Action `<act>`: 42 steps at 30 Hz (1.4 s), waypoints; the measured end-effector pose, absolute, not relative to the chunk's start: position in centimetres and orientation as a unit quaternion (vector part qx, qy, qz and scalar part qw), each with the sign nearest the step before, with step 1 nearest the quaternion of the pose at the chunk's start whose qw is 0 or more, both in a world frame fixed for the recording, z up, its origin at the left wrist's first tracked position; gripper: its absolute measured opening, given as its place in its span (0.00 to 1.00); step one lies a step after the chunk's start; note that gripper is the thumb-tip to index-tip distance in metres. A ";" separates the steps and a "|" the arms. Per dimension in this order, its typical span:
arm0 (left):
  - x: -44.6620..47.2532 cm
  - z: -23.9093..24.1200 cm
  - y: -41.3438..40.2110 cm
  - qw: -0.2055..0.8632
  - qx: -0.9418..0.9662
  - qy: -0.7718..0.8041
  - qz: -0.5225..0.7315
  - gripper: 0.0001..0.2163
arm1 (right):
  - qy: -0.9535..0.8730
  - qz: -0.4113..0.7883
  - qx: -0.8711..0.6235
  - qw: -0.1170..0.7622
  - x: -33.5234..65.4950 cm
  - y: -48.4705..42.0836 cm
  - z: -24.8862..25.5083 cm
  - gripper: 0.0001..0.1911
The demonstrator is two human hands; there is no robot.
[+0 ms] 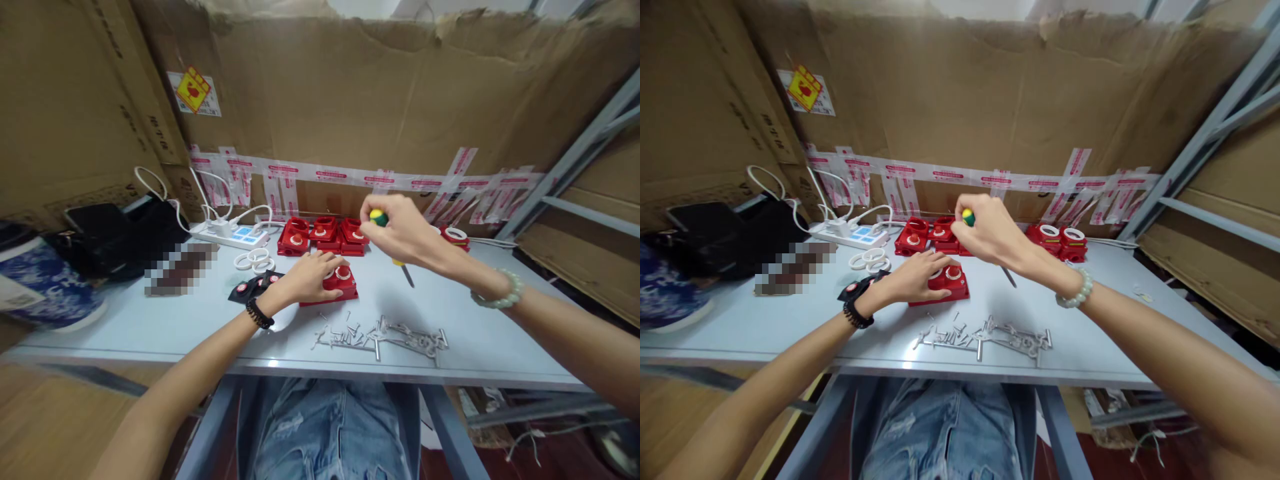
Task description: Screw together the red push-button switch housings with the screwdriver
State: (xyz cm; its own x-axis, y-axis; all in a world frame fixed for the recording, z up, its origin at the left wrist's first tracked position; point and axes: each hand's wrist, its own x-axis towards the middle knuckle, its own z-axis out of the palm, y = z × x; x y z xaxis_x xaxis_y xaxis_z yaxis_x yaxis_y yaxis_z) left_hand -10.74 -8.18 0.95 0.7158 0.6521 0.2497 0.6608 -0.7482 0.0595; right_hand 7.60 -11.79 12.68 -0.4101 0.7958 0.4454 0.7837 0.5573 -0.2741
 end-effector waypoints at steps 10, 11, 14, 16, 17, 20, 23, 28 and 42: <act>-10.8 0.9 -8.2 0.022 -0.925 -0.356 -0.132 0.22 | -0.853 0.036 -0.519 -0.041 6.9 -9.9 5.6 0.18; -10.8 0.9 -8.2 0.022 -0.925 -0.356 -0.132 0.22 | -0.855 0.032 -0.515 -0.046 6.8 -9.9 5.5 0.17; -10.8 1.0 -8.2 0.031 -0.926 -0.352 -0.131 0.22 | -0.858 0.022 -0.510 -0.059 6.9 -9.7 5.4 0.15; -10.9 1.0 -8.2 0.035 -0.928 -0.348 -0.131 0.22 | -0.858 0.020 -0.510 -0.066 7.0 -9.6 5.4 0.16; -10.9 1.0 -8.2 0.035 -0.928 -0.347 -0.131 0.21 | -0.858 0.020 -0.508 -0.070 7.0 -9.6 5.4 0.16; -10.9 1.0 -8.2 0.038 -0.927 -0.352 -0.127 0.21 | -0.863 0.022 -0.498 -0.083 6.9 -9.7 5.5 0.15; -10.8 1.1 -8.3 0.039 -0.926 -0.355 -0.125 0.22 | -0.870 0.022 -0.485 -0.090 6.7 -10.0 5.9 0.13; -10.8 1.1 -8.2 0.029 -0.925 -0.359 -0.120 0.23 | -0.873 0.010 -0.483 -0.075 6.9 -10.4 7.5 0.11; -12.6 2.3 -7.8 -0.169 -0.865 -0.335 -0.334 0.22 | -0.871 0.122 -0.472 -0.060 9.0 -13.7 2.6 0.10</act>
State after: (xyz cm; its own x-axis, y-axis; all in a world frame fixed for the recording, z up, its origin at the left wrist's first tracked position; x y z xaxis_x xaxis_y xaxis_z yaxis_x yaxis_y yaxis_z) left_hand -12.56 -7.79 2.31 0.5533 0.6917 0.4641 0.4657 -0.7189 0.5162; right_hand 9.00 -13.69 2.56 -0.5474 0.8075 -0.2199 0.8368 0.5246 -0.1567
